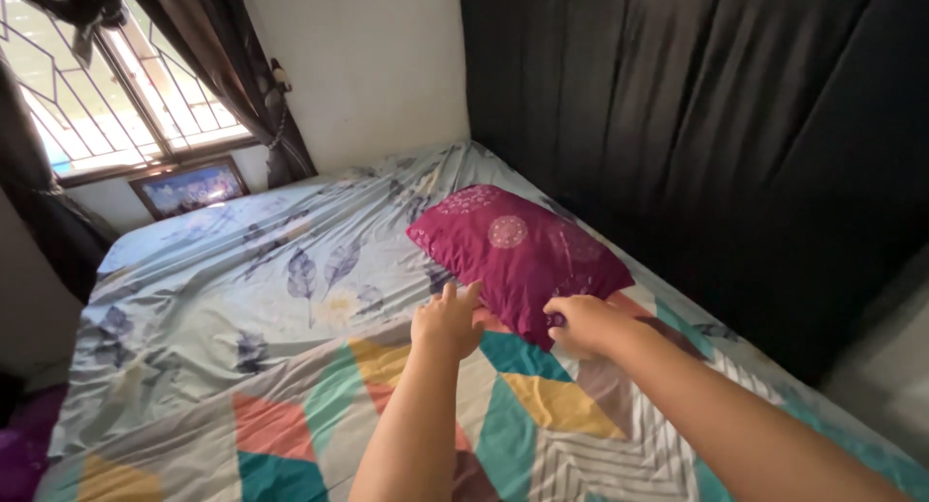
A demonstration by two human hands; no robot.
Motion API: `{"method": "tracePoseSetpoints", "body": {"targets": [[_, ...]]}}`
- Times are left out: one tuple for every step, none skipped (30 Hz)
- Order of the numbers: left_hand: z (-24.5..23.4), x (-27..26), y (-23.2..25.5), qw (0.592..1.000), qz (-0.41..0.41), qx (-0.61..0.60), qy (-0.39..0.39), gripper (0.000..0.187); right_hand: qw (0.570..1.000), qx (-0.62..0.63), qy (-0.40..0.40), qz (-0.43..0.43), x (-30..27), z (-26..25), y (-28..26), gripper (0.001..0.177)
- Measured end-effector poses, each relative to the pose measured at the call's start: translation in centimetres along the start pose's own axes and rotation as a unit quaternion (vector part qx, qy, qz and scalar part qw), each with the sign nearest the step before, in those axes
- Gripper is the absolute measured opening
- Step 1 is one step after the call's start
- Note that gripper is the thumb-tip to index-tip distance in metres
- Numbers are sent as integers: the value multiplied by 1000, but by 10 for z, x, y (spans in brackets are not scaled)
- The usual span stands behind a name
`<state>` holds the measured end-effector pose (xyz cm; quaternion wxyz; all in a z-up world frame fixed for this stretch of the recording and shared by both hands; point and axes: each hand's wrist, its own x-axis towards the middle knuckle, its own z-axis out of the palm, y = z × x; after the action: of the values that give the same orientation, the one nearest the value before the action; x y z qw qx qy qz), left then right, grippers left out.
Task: The person straightens and folds a patterned throw blanket on a bed, then removes and stacks several pillows and a body pillow on the floor beside the bed. The person smooths the fitted sheet and leaves the bed with the pillows removed.
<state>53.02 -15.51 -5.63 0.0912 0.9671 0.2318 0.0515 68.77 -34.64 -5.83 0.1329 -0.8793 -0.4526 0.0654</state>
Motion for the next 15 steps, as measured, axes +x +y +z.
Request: {"method": "tracePoseSetpoints", "body": {"targets": [[10,9,5,1000,-4,-2,-1,72,1000,-1,-4,-3,2,-4,1,43],[17,19,8,1000,-7,3,-1,72,1000,-2,-7,5,6,-9,1,44],[25,29,13,1000,-11,8,-1,72,1000,-4,-11,12,9,-15,1,44],[36,36,17,1000,-9,9,-4,72,1000,-2,-12,15,15,-12,11,44],[48,43,21,1000,-6,15,-8,72,1000,-6,-13,13,20,-9,20,44],[60,50,26,1000,-1,21,-11,73,1000,-11,-13,13,26,-7,30,44],[66,55,32,1000,1,21,-12,73,1000,-10,-13,16,33,-2,42,44],[74,58,38,1000,-4,11,-29,73,1000,-14,-7,13,37,4,54,45],[81,61,43,999,-9,1,-46,73,1000,-17,-1,10,42,10,65,45],[89,71,47,999,-9,1,-48,73,1000,-17,-3,11,44,5,71,45],[97,80,51,999,-13,-1,-47,70,1000,-19,-8,17,46,0,77,45],[105,88,53,999,-20,-2,-46,68,999,-21,-13,20,49,-3,80,46],[108,93,59,999,-22,-2,-48,68,999,-20,-16,20,53,0,88,46],[109,98,63,998,-19,2,-63,71,999,-27,-23,29,58,2,95,45],[111,103,67,997,-16,6,-78,75,998,-33,-30,38,63,5,101,44]]}}
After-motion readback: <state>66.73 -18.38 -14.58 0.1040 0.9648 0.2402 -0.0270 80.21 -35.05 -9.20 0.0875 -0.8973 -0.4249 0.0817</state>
